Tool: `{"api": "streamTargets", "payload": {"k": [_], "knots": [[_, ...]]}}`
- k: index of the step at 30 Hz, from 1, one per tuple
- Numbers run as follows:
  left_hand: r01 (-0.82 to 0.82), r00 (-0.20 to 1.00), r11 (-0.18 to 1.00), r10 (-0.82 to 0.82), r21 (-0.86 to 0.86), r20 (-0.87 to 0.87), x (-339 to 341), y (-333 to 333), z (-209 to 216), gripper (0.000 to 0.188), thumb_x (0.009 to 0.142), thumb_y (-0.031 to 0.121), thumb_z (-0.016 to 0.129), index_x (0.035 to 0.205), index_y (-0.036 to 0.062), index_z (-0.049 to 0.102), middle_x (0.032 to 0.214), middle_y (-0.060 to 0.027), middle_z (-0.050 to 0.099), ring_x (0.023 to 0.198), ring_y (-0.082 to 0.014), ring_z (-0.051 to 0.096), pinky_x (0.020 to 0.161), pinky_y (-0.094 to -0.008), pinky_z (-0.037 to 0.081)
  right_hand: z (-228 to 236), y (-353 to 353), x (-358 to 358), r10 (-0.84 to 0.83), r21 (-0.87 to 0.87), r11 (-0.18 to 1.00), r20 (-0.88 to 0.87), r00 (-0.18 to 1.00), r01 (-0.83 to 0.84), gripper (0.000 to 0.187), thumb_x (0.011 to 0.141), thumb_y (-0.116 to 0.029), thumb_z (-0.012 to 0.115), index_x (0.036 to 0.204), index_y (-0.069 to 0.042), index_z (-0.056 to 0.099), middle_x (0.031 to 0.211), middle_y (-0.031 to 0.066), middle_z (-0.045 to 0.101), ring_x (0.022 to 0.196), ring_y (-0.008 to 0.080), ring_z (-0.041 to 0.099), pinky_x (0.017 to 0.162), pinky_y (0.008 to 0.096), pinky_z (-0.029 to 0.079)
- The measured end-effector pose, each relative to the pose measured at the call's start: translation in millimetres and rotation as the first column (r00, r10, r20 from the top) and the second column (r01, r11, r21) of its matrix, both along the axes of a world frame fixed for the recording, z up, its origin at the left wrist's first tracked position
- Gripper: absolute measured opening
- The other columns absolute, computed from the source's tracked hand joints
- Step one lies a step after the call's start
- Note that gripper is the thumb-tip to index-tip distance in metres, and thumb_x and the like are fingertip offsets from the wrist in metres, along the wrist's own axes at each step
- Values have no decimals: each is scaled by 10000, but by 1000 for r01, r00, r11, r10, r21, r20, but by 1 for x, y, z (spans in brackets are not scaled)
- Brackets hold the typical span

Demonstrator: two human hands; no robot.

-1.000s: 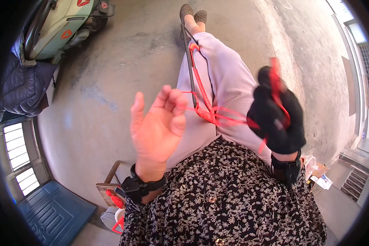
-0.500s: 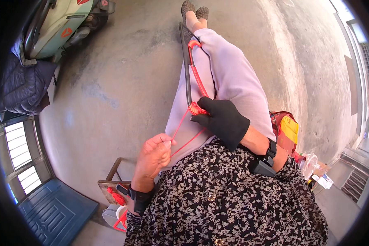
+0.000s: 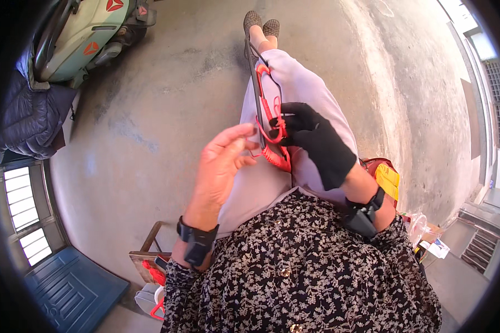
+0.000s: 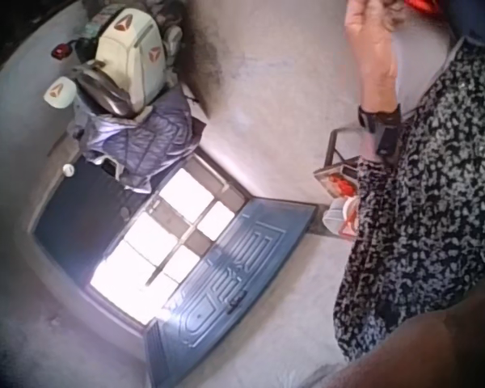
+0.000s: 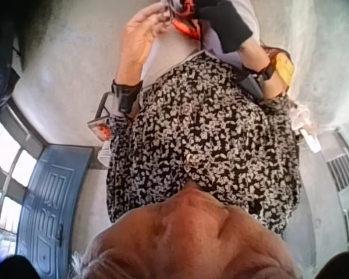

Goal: A person wraps red cord around the rim of a circular frame.

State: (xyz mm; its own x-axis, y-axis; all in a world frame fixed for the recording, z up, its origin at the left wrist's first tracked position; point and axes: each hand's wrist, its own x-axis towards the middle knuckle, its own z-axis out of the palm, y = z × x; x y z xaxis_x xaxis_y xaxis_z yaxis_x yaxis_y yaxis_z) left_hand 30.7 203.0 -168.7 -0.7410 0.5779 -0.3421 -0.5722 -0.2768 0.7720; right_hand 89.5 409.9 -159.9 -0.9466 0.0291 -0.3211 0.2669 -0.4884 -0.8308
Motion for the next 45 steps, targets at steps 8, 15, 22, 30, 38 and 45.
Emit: {"api": "streamTargets", "payload": {"k": [8, 15, 22, 30, 38, 45], "knots": [[42, 955, 852, -188, -521, -231, 11, 23, -5, 265, 912, 157, 622, 1145, 31, 608, 918, 14, 642, 694, -33, 550, 565, -194, 439, 2, -21, -7, 103, 712, 693, 52, 993, -109, 582, 767, -70, 696, 1298, -57, 459, 786, 89, 668, 719, 149, 653, 653, 293, 513], [-204, 947, 977, 214, -66, 238, -8, -17, 12, 158, 950, 203, 546, 1042, 76, 569, 829, -13, 580, 623, -63, 472, 510, -186, 364, 19, -4, -14, -99, 711, 677, -166, 981, 189, 599, 730, -177, 763, 1254, -47, 506, 1052, 127, 635, 961, 201, 624, 805, 313, 493], [74, 993, 892, -105, 445, 45, 2, -55, 104, 112, 969, 148, 493, 961, 40, 462, 734, -27, 501, 598, -98, 454, 415, -213, 370, 45, -23, -41, 684, 919, 368, -372, 628, 144, 340, 770, -198, 714, 1031, -10, 602, 1024, 113, 641, 1000, 238, 602, 920, 345, 433], [-176, 979, 978, 162, -112, -122, -7, -48, 69, 166, 861, 70, 616, 1006, 35, 545, 662, -7, 503, 498, -64, 452, 427, -215, 403, 73, -4, -15, 125, -217, 966, -94, 988, -143, 177, 930, -140, 500, 915, 24, 566, 708, 68, 572, 713, 167, 597, 730, 297, 480], [-120, 876, 823, -176, -555, -450, 22, 21, 12, 205, 751, -52, 645, 913, 35, 556, 663, 87, 463, 561, 19, 386, 489, -162, 330, 68, -7, 24, 161, -426, 892, -13, 987, -151, 186, 943, -160, 478, 910, 6, 556, 697, 55, 545, 627, 160, 527, 625, 286, 431], [-37, 979, 972, -12, -233, -202, 15, 5, -1, 279, 805, -15, 621, 1072, 19, 546, 855, -16, 579, 719, -65, 550, 651, -217, 499, 73, 9, 7, 18, 94, 995, -33, 999, -15, 88, 880, -84, 571, 886, 3, 559, 774, 14, 546, 731, 138, 524, 669, 290, 437]]}}
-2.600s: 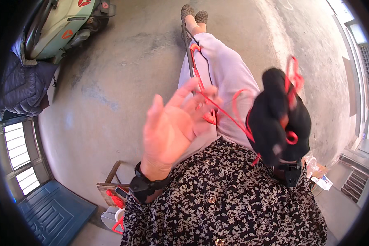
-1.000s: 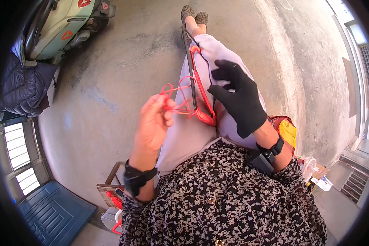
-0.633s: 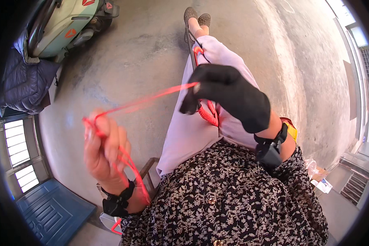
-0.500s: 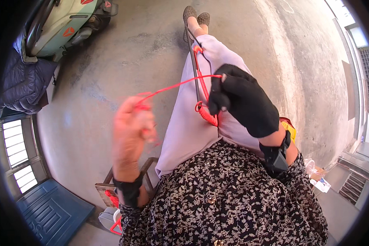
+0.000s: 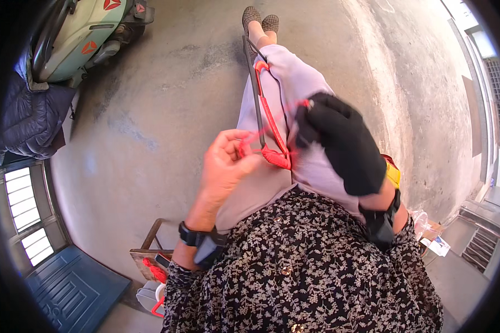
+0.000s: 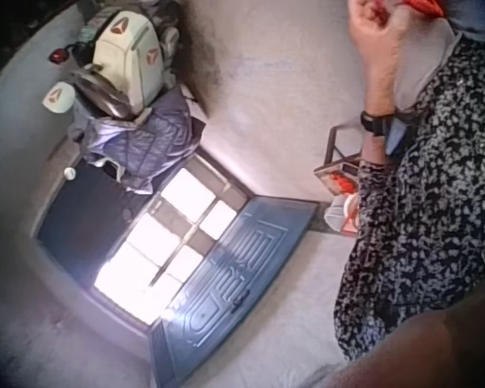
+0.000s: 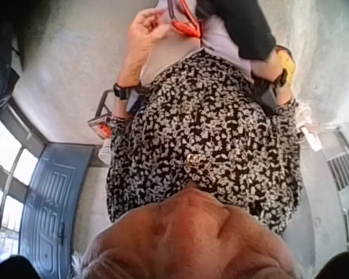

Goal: A person wraps red cord around the rim of a circular frame.

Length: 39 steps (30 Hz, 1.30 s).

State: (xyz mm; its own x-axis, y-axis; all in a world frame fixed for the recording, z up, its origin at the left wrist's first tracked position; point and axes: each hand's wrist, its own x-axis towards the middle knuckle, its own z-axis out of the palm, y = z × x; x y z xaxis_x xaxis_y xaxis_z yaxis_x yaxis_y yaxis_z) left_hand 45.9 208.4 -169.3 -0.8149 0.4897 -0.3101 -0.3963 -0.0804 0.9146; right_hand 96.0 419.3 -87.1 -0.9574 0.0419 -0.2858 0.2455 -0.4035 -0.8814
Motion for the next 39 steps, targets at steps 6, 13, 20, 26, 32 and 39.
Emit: {"api": "streamTargets", "payload": {"k": [6, 13, 20, 26, 32, 39], "knots": [[-102, 982, 994, 96, 26, 163, -13, -14, -3, 195, 911, 57, 536, 1097, -2, 540, 986, -122, 638, 810, -137, 633, 682, -255, 536, -54, 1, -10, 28, 827, 556, -121, 992, 85, 171, 842, -184, 620, 970, -76, 655, 848, 136, 674, 753, 248, 655, 692, 354, 503], [75, 997, 972, -81, -221, -18, -5, 14, -6, 111, 909, 16, 553, 1016, 9, 584, 841, -48, 641, 666, -84, 600, 528, -224, 494, -74, -12, -19, 133, 549, 817, 120, 984, -177, 119, 850, -150, 624, 892, -47, 668, 722, 50, 652, 634, 84, 571, 602, 257, 467], [245, 894, 836, -391, 492, 218, -16, -14, 43, 516, 965, 367, 489, 1357, 47, 393, 1024, -168, 651, 789, -178, 644, 623, -277, 529, 8, 6, -12, -273, -173, 948, 2, 962, 269, 168, 879, -146, 601, 983, -15, 591, 942, 45, 638, 819, 91, 579, 724, 247, 476], [-324, 742, 727, -202, 605, 639, -2, 8, 62, 595, 946, 464, 478, 1339, 26, 399, 1235, -140, 501, 1091, -219, 515, 695, -302, 513, 12, -6, 23, 76, -207, 965, -374, 924, -163, 134, 897, -120, 571, 962, -4, 562, 913, 94, 632, 796, 100, 589, 706, 262, 494], [-361, 650, 711, -272, 604, 709, 2, -35, 26, 445, 960, 394, 479, 1189, 14, 510, 814, -19, 465, 726, -134, 462, 496, -236, 401, -30, -10, 21, -26, 136, 991, 273, 962, -11, 134, 901, -150, 587, 960, -30, 588, 759, -2, 572, 675, 79, 533, 594, 225, 433], [-35, 877, 991, -32, 132, 479, 16, -47, 21, 324, 969, 277, 498, 1161, 18, 537, 587, 45, 360, 492, -53, 324, 392, -199, 289, -66, -42, 25, 212, 700, 665, 157, 964, -261, 264, 845, -304, 652, 994, -91, 604, 707, 139, 608, 659, 270, 622, 598, 365, 465]]}}
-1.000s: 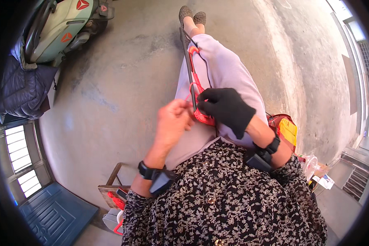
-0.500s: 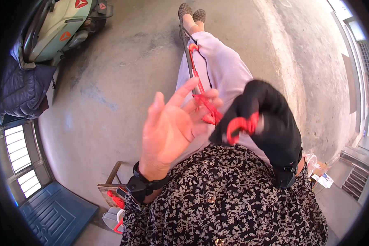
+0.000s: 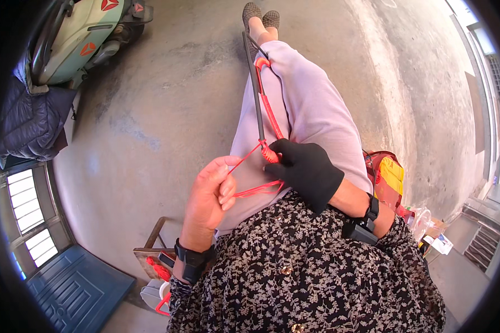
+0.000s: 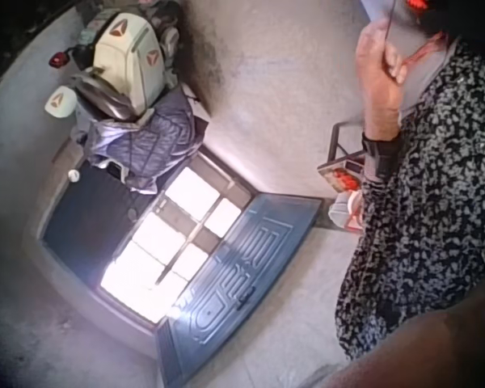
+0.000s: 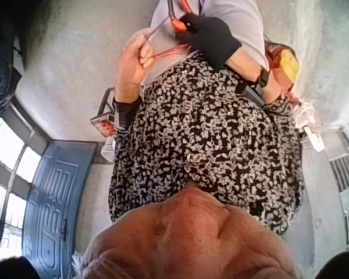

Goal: A person wraps red cord around the rim of a circular frame.

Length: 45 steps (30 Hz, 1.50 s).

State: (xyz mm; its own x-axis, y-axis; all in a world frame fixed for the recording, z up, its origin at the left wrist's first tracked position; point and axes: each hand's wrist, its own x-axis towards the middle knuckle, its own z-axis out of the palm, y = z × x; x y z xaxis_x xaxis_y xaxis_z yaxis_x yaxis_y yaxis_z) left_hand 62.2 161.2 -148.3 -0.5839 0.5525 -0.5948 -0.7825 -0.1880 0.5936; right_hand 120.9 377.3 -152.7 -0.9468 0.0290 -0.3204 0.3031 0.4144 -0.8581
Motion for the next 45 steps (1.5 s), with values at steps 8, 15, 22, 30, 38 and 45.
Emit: {"api": "streamTargets", "payload": {"k": [8, 15, 22, 30, 38, 45], "knots": [[180, 963, 942, -228, -283, -146, 16, -28, -9, 162, 934, 167, 576, 975, 13, 608, 550, 94, 338, 436, -8, 260, 392, -188, 206, -15, -8, -2, 167, 284, 952, -164, 972, -116, 234, 861, -294, 619, 868, -86, 511, 691, 167, 591, 685, 367, 615, 575, 431, 459], [18, 994, 981, -38, 195, 101, 17, -15, 3, 173, 969, 205, 509, 920, 42, 542, 521, 62, 361, 425, -34, 277, 373, -194, 250, 16, 6, -1, -105, 142, 985, 52, 993, 96, 410, 747, -334, 756, 1024, -98, 568, 668, 78, 604, 611, 248, 629, 570, 372, 475], [-109, 984, 840, 15, 531, 178, 7, 4, 8, 187, 986, 236, 463, 932, 64, 516, 829, -99, 581, 656, -157, 551, 435, -218, 414, 0, 11, 19, 511, 291, 851, -272, 815, -437, 223, 748, -205, 731, 939, -113, 662, 671, 79, 605, 602, 239, 615, 564, 355, 477], [-92, 995, 813, 52, 575, 86, 8, -4, 2, 183, 976, 239, 469, 948, 81, 555, 1358, -178, 455, 1256, -293, 447, 669, -262, 518, 5, 11, 19, 402, 43, 914, -235, 885, -404, 144, 812, -237, 622, 865, -110, 664, 788, 107, 638, 746, 280, 638, 679, 383, 500], [-118, 988, 988, 127, 94, -88, 23, -19, 3, 180, 961, 224, 507, 923, 70, 593, 1130, -135, 627, 1069, -227, 600, 740, -307, 526, -8, 13, 18, 215, 91, 975, -120, 969, -205, 183, 771, -116, 687, 945, -64, 661, 829, 133, 656, 729, 254, 657, 669, 333, 521], [-232, 972, 901, 230, 366, 50, 37, -16, 4, 162, 961, 212, 479, 883, 75, 517, 795, -35, 532, 777, -178, 542, 590, -265, 465, 4, 24, 13, 500, 520, 766, -114, 859, -377, 140, 795, -201, 648, 921, -140, 646, 810, 106, 643, 724, 295, 639, 626, 403, 499]]}}
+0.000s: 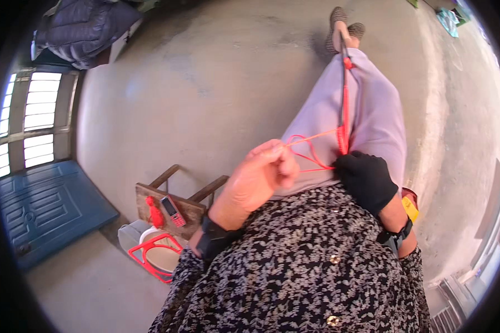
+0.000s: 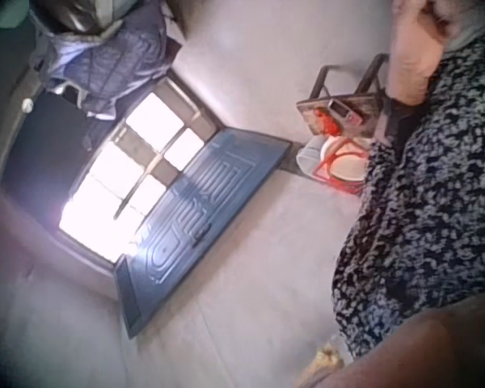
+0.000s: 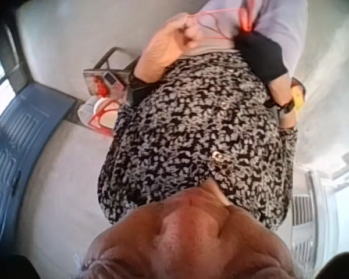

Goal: A person wraps red cord around the rim of a circular frame.

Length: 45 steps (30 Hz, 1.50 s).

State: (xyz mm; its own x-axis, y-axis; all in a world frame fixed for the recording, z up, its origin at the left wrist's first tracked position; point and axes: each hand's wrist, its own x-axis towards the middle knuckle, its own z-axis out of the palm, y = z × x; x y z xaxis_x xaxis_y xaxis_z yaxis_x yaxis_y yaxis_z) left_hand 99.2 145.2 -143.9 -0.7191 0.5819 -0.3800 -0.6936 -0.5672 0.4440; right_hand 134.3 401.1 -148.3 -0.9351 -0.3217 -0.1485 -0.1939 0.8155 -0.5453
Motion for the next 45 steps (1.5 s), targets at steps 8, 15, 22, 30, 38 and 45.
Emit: {"api": "streamTargets", "payload": {"k": [8, 15, 22, 30, 38, 45], "knots": [[11, 979, 996, -29, 93, 202, -8, -13, -1, 215, 950, 169, 452, 755, 78, 442, 606, 26, 390, 568, -110, 387, 417, -221, 308, 22, 35, -4, -157, 91, 981, -145, 977, 171, 120, 754, -121, 687, 873, -133, 674, 848, 54, 658, 716, 271, 642, 621, 353, 510], [19, 974, 977, -67, 214, 218, -19, -17, 0, 177, 950, 156, 448, 811, 58, 496, 613, 12, 376, 600, -126, 396, 429, -229, 348, 6, 109, 2, -616, -134, 787, -218, 757, 602, 149, 771, -33, 681, 916, -61, 695, 840, 96, 679, 727, 199, 663, 657, 289, 506], [-72, 993, 997, 72, 8, -90, -57, 45, 5, 276, 926, 111, 508, 1188, 47, 569, 1145, -104, 611, 1115, -246, 532, 704, -267, 517, -9, 70, -24, -670, -364, 729, -207, 713, 580, 182, 808, -31, 645, 984, -67, 672, 885, 102, 673, 762, 198, 657, 677, 313, 508], [130, 879, 855, -334, -503, -340, -58, 80, -42, 260, 913, 56, 557, 1167, 8, 587, 1056, -34, 638, 829, -65, 598, 627, -212, 505, -14, -2, -48, -379, -363, 850, 83, 922, 382, 532, 814, -114, 646, 1308, -129, 450, 836, 159, 667, 763, 324, 665, 670, 393, 511], [-16, 973, 865, -103, -502, -207, -69, 60, -26, 143, 939, 114, 539, 1034, 20, 589, 856, -26, 630, 694, -78, 580, 562, -210, 486, -3, 9, -47, -469, -401, 794, 73, 880, 457, 614, 760, -151, 723, 1314, -120, 459, 1008, 133, 670, 897, 250, 662, 772, 354, 519], [102, 978, 994, -92, 44, -188, -73, -17, 50, 119, 985, 174, 473, 1021, 61, 466, 709, -21, 463, 487, -107, 457, 407, -235, 443, 37, 4, -66, -356, -278, 920, -293, 887, 277, 605, 735, -238, 746, 1256, -40, 511, 1139, 144, 604, 1113, 304, 552, 952, 379, 435]]}}
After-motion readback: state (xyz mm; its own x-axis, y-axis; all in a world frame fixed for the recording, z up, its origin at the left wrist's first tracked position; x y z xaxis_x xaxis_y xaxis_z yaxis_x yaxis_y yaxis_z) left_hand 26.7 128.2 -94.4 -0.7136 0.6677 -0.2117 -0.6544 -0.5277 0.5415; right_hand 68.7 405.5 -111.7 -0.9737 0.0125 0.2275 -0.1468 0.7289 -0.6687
